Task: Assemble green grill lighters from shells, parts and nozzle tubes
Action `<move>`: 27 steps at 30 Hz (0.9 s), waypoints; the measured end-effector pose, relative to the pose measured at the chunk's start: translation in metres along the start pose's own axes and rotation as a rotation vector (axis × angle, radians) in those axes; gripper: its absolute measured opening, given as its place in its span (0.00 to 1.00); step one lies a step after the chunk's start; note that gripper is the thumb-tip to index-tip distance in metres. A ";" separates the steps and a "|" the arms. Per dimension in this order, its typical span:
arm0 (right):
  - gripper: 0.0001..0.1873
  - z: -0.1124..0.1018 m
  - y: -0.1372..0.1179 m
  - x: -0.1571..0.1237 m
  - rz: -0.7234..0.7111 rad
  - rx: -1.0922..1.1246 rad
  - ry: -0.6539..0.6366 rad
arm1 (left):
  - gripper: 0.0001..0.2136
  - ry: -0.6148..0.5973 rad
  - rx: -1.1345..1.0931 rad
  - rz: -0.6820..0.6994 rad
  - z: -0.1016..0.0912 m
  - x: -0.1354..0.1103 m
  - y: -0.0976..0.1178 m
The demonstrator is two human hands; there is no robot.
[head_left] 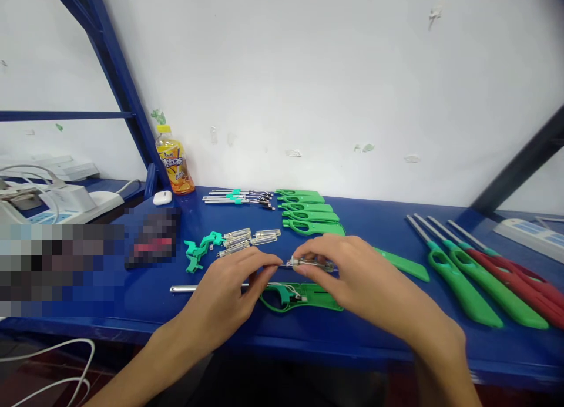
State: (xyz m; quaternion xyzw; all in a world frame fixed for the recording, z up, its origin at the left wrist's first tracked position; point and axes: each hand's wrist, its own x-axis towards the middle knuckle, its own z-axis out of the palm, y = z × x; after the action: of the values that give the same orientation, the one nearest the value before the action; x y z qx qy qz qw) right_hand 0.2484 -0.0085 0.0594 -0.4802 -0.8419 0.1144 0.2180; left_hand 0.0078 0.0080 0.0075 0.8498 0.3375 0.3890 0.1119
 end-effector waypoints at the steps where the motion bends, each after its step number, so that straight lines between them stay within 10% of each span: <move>1: 0.09 0.000 0.000 0.000 -0.013 -0.003 0.006 | 0.10 -0.002 0.000 0.004 0.000 0.000 0.000; 27: 0.10 -0.002 -0.009 0.000 -0.046 0.007 -0.010 | 0.10 -0.032 0.013 -0.015 0.000 0.000 0.004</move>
State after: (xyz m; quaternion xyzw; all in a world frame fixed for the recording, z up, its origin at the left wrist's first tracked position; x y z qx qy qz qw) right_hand 0.2426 -0.0131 0.0645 -0.4593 -0.8534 0.1147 0.2182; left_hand 0.0095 0.0056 0.0095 0.8541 0.3447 0.3723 0.1145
